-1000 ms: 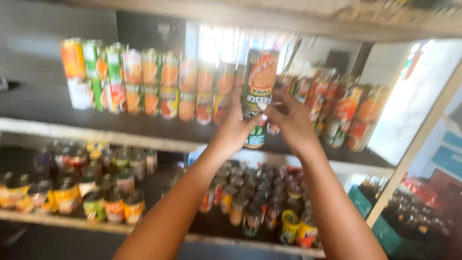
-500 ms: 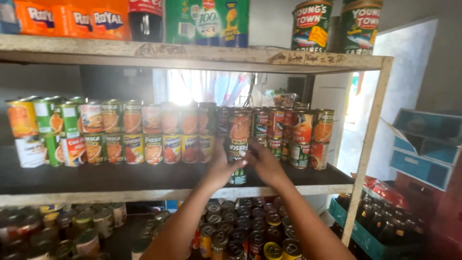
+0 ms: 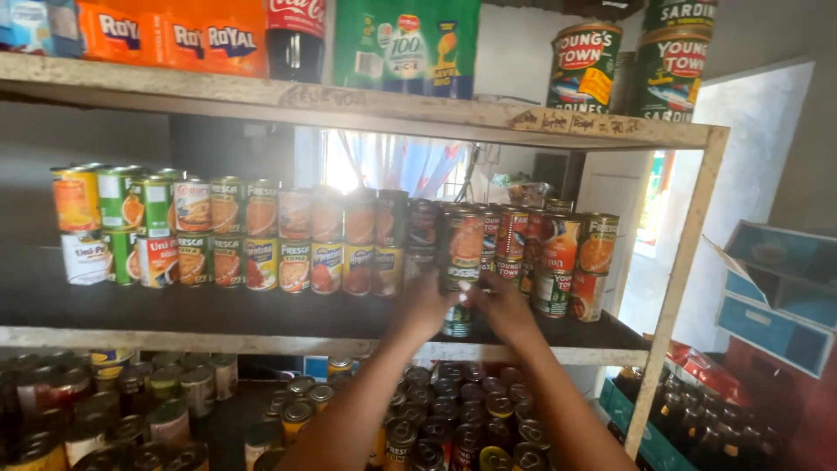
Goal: Organize and stock various canned food products on shelves in a grocery store.
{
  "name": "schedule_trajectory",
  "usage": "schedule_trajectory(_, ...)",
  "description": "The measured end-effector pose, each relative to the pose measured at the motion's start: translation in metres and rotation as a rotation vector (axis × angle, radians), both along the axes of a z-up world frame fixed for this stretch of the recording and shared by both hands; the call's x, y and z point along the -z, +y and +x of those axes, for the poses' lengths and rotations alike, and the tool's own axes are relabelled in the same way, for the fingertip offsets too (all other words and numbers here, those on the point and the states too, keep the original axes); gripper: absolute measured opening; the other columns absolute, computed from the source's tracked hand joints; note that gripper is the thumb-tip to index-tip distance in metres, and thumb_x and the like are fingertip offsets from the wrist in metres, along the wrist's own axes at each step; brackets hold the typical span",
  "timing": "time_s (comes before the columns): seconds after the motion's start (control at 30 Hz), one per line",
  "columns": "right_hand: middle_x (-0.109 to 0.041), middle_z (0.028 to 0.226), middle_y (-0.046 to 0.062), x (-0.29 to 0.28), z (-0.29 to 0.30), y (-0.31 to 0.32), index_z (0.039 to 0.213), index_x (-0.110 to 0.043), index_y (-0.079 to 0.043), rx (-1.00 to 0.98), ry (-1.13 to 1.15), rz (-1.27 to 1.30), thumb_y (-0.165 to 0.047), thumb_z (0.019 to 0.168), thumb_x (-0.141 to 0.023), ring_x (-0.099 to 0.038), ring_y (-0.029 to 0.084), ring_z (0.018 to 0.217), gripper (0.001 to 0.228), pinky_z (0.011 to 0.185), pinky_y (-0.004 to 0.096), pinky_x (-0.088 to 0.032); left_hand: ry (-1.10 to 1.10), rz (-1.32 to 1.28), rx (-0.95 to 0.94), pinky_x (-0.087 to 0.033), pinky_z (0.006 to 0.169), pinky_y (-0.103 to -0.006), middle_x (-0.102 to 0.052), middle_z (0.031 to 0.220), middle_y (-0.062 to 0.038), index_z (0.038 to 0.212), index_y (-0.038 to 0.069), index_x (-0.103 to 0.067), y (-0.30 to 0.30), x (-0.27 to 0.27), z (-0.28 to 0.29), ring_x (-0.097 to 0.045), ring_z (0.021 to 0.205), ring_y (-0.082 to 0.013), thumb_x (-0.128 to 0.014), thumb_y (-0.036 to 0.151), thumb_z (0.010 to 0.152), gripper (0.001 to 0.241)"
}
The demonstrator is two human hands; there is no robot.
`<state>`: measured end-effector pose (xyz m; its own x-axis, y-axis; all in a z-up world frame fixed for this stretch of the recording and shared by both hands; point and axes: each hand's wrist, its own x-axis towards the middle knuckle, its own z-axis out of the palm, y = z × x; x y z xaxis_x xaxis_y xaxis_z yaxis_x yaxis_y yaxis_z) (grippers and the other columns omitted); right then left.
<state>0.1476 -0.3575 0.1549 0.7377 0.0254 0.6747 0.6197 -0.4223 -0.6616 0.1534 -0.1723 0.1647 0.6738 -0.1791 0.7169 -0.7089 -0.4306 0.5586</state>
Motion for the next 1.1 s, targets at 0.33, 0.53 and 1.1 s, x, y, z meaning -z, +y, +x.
schedule_trajectory(0.33, -0.077, 0.093, 0.006, -0.017, -0.035, -0.07, 0.111, -0.073, -0.003, 0.235, 0.092, -0.009, -0.025, 0.093, -0.066, -0.067, 0.015, 0.084, 0.03, 0.079, 0.032, -0.052, 0.0, 0.209, -0.041, -0.047, 0.095, -0.0557, -0.062, 0.127, -0.026, 0.129, -0.001, -0.056, -0.104, -0.008, 0.02, -0.06, 0.121, -0.0411, -0.081, 0.036, 0.084, 0.064)
schedule_trajectory(0.53, -0.077, 0.091, 0.01, 0.002, 0.002, -0.134, 0.106, -0.074, 0.003, 0.248, 0.033, -0.022, -0.022, 0.094, -0.064, -0.069, 0.018, 0.087, 0.03, 0.08, 0.034, -0.052, -0.058, 0.165, 0.043, -0.051, 0.093, -0.0512, -0.069, 0.117, -0.028, 0.126, -0.001, -0.061, -0.154, -0.001, 0.043, -0.066, 0.113, -0.0431, -0.083, 0.034, 0.08, 0.062)
schedule_trajectory(1.1, -0.073, 0.072, 0.015, 0.007, -0.008, -0.099, 0.094, -0.072, -0.003, 0.5, 0.143, -0.098, -0.037, 0.097, -0.053, -0.076, 0.03, 0.072, 0.038, 0.072, 0.043, -0.059, -0.179, -0.015, -0.191, -0.056, 0.08, -0.0551, -0.065, 0.116, -0.031, 0.124, -0.006, -0.05, -0.177, 0.011, 0.073, -0.068, 0.102, -0.0465, -0.069, 0.015, 0.086, 0.047)
